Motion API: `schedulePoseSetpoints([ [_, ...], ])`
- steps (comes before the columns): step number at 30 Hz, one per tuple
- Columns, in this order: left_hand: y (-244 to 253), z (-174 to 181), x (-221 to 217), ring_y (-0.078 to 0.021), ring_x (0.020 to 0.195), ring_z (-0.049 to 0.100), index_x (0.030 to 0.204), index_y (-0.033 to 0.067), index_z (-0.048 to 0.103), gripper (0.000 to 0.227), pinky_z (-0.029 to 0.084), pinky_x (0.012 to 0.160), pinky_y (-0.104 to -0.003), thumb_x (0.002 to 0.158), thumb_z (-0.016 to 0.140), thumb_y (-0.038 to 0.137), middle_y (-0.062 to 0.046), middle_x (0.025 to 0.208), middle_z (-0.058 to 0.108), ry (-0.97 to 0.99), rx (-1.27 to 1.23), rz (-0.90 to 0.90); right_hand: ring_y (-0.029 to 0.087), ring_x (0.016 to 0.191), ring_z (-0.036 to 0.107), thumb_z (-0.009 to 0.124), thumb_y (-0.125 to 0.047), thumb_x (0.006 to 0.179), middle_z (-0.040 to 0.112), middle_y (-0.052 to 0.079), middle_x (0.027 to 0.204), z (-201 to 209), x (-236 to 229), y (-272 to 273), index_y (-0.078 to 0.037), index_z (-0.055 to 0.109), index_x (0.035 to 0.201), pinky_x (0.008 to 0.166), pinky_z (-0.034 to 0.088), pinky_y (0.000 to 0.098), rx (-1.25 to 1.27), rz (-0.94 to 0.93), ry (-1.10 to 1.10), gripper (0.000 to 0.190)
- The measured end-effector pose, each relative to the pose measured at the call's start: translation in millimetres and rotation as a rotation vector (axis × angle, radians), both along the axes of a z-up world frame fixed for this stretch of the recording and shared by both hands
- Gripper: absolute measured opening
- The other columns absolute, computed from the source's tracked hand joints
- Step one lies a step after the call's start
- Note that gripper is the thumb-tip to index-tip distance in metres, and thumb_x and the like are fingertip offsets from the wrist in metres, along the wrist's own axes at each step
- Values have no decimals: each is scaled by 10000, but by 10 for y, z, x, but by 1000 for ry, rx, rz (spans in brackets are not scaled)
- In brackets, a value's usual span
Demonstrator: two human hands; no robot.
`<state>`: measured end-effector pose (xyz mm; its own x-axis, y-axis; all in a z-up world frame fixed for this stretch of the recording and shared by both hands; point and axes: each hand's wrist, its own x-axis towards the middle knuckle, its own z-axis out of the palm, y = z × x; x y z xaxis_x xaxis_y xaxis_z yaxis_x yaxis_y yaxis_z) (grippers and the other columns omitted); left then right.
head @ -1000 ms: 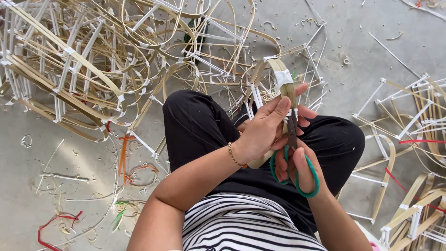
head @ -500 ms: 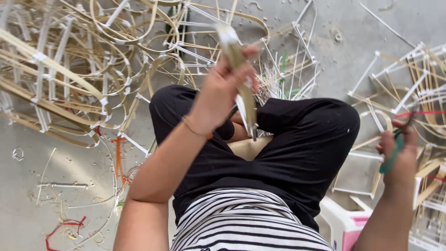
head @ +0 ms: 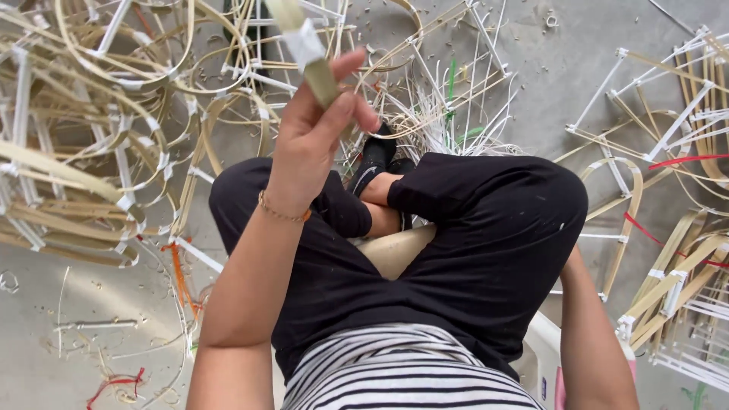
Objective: The recorder is assembling bamboo frames by tying and cutting white plastic straps to secure bamboo strips together.
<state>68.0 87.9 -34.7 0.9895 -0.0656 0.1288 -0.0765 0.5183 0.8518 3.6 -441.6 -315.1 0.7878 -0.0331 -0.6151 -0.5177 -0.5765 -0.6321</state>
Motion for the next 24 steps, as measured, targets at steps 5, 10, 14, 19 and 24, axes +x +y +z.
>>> schedulePoseSetpoints([
  [5,100,-431,27,-193,1019,674,1297,-11,651,301,540,999,-358,1118,606,227,-116,1073,706,95,8,26,265,1023,697,661,-260,930,727,153,1144,-130,776,631,-15,649,1311,879,558,405,-110,151,8,453],
  [10,191,-530,24,-240,1089,658,1103,-16,688,290,522,1057,-396,1080,674,273,-160,1163,687,79,112,67,272,1030,728,658,-347,964,748,149,1126,-473,1549,1267,-85,664,1319,917,555,392,-170,274,-2,441],
  [14,165,-465,23,-251,1118,660,1075,-28,706,343,523,1034,-382,1060,666,312,-178,1168,689,111,248,44,397,1057,673,681,-456,943,722,188,1093,-674,1932,1660,-52,668,1223,899,522,491,-464,242,-23,492],
  [19,78,-435,15,-237,1090,676,1081,-29,719,337,545,964,-356,1051,651,300,-177,1155,695,139,326,-21,384,1047,683,718,-386,878,722,183,1091,-946,1844,1638,-80,726,1093,876,542,506,-576,328,108,374],
  [24,77,-610,-75,-194,978,661,1058,-14,749,345,542,844,-319,1045,647,316,-160,1141,712,155,394,-14,232,810,689,712,-322,971,751,105,917,-840,1815,1503,-80,736,1037,724,573,399,29,121,115,251],
])
